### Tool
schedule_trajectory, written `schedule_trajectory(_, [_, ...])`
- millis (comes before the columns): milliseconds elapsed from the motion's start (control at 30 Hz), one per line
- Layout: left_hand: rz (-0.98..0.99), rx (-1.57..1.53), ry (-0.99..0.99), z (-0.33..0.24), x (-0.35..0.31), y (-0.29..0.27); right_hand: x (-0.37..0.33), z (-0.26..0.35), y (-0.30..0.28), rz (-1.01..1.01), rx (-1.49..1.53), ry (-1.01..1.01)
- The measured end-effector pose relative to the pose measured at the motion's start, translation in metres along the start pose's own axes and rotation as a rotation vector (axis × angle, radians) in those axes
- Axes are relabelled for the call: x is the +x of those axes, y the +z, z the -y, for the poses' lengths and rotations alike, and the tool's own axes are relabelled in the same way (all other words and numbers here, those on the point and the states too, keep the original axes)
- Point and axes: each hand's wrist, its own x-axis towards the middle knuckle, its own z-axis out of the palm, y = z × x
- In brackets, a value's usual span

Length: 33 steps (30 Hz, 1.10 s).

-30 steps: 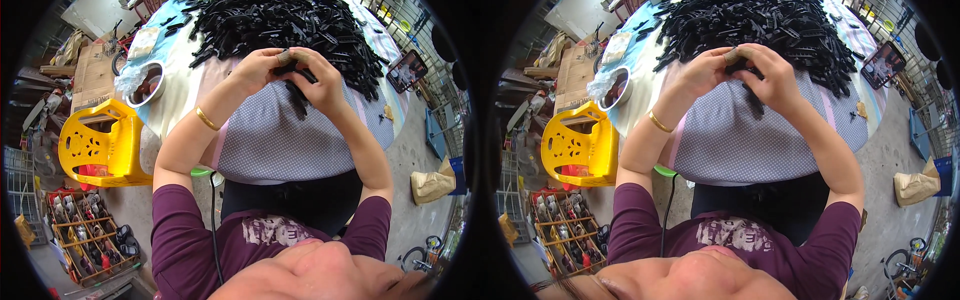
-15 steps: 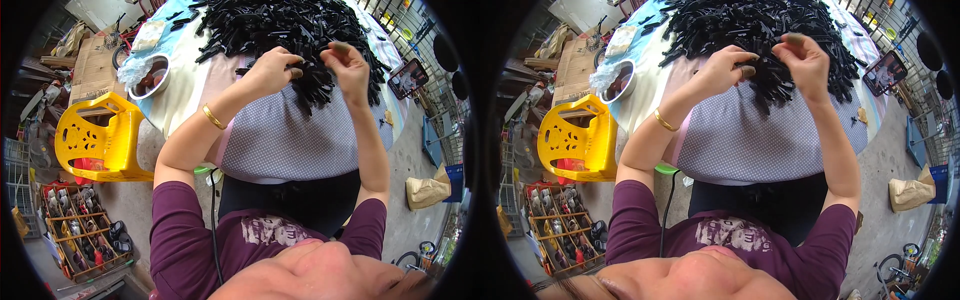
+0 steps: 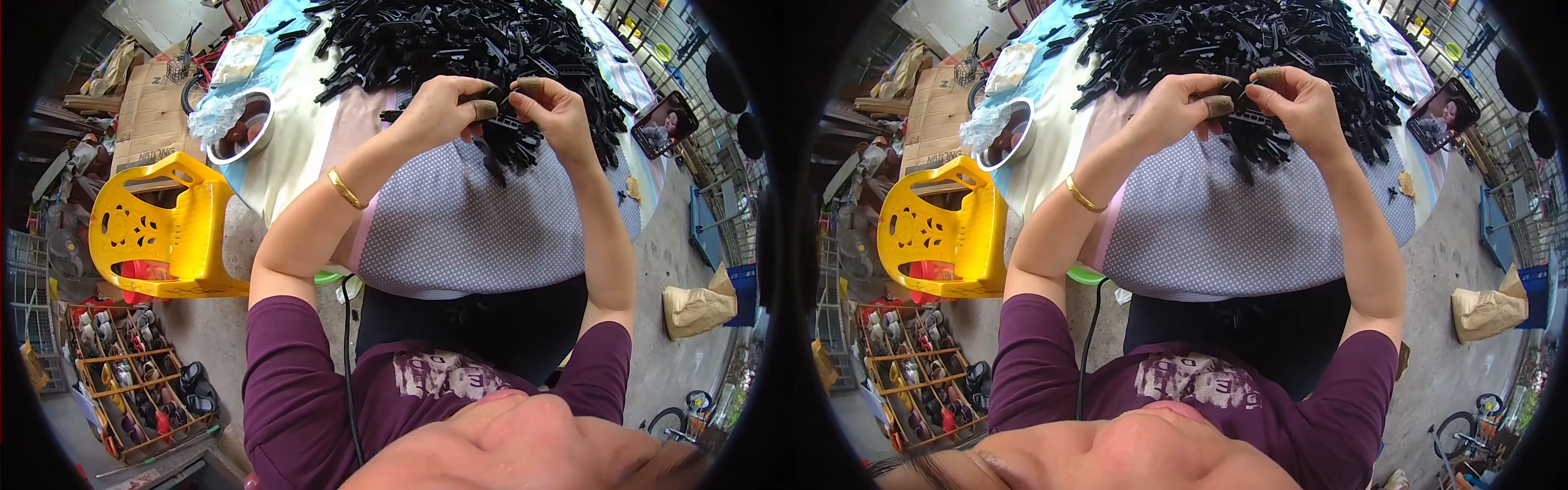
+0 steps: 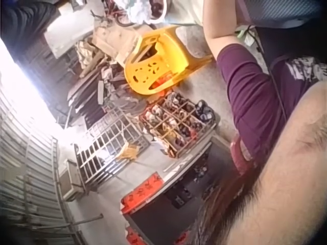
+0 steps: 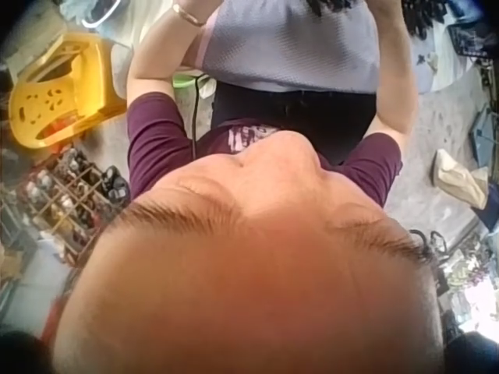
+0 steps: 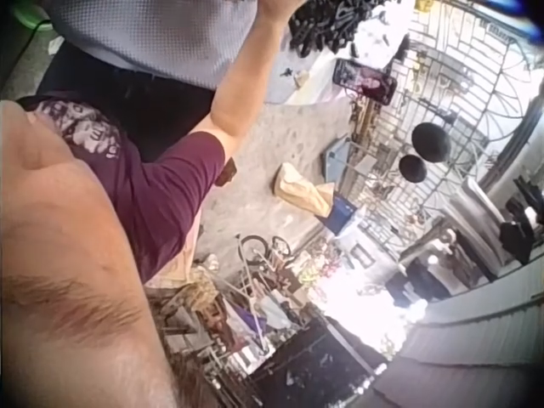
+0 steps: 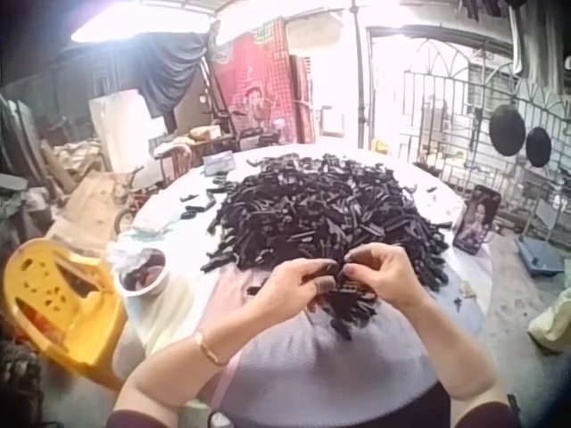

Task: Assembling black plastic components by hand at a table.

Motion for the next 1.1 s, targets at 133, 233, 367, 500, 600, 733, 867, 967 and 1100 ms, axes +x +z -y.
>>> schedule_trajectory(133, [-0.076, 0.015, 0.001, -0.007, -0.005, 0.001, 0.000, 0.004, 0.002, -0.015, -0.009, 0.004])
schedule_trajectory(233, [-0.102, -0.174, -0.025, -0.001, -0.002, 0.003, -0.005, 0.006, 0.007, -0.066, -0.089, -0.183])
schedule_trajectory(367, [-0.121, -0.105, 0.069, 0.020, 0.010, 0.001, -0.012, -0.002, 0.016, 0.116, -0.039, -0.043])
schedule_trajectory(500, [-0.147, -0.254, 0.089, 0.014, 0.008, -0.007, -0.014, 0.002, 0.022, 0.174, -0.081, -0.046])
schedule_trajectory(600, [-0.317, -0.386, -0.058, 0.021, 0.009, -0.017, -0.021, 0.019, 0.038, 0.240, -0.229, -0.209])
schedule_trajectory(733, [-0.697, 0.170, 0.494, 0.040, 0.029, 0.001, -0.030, 0.051, 0.057, 0.124, -0.126, -0.358])
schedule_trajectory(867, [-0.331, -0.060, 0.526, 0.048, 0.003, 0.014, -0.013, 0.097, 0.120, 0.308, -0.149, -0.936])
schedule_trajectory(967, [-0.652, 0.276, 0.463, 0.038, 0.014, 0.043, -0.018, 0.127, 0.200, 0.464, -0.136, -1.180])
schedule_trajectory(1100, [-0.667, 0.239, 0.613, 0.037, 0.013, 0.046, -0.020, 0.132, 0.297, 0.677, -0.337, -1.273])
